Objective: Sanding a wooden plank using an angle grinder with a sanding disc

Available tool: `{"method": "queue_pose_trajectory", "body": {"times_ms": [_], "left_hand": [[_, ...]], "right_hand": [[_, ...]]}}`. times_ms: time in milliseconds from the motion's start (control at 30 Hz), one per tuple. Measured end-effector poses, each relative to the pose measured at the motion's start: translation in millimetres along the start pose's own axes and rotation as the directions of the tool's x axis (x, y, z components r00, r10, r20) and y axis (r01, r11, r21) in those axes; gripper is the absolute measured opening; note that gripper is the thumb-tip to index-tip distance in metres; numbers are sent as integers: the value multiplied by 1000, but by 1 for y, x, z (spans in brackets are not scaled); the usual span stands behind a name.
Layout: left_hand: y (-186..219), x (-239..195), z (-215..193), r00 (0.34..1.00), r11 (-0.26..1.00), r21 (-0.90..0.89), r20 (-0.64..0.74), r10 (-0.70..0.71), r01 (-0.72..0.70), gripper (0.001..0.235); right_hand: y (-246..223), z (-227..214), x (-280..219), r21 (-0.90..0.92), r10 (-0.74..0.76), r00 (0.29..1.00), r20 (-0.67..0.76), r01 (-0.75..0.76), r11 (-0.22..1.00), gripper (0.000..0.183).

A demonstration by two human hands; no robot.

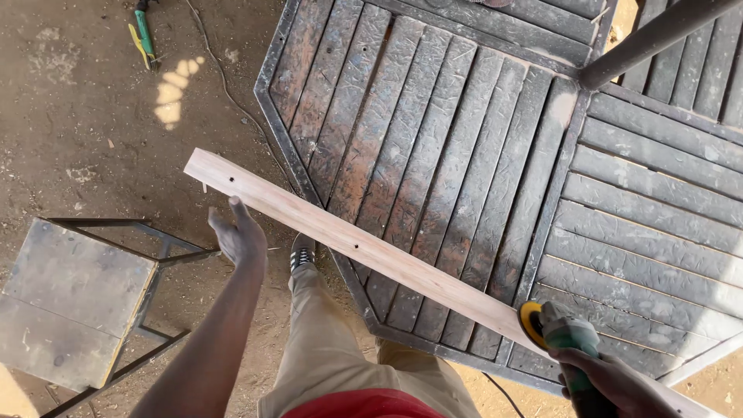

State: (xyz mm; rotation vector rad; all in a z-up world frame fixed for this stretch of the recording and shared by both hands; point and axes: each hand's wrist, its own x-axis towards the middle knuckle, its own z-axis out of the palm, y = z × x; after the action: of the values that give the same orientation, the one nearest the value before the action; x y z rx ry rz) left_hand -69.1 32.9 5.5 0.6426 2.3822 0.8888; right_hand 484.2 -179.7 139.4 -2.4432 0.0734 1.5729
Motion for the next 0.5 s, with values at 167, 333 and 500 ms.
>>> {"method": "queue_pose_trajectory", "body": {"times_ms": [167,333,500], "left_hand": [[22,83,-43,997,967,-251,44,61,-48,72],[7,148,-47,990,958,-278,140,-28,67,100],[4,165,-66,899,907,-371,437,-21,201,89]], "right_hand": [[-52,110,-56,-49,-10,1000,22,11,999,34],[-108,232,-110,-137,-26,996,90,38,990,31],[-168,361,-164,-229,-45,956,291,115,967,25]]}}
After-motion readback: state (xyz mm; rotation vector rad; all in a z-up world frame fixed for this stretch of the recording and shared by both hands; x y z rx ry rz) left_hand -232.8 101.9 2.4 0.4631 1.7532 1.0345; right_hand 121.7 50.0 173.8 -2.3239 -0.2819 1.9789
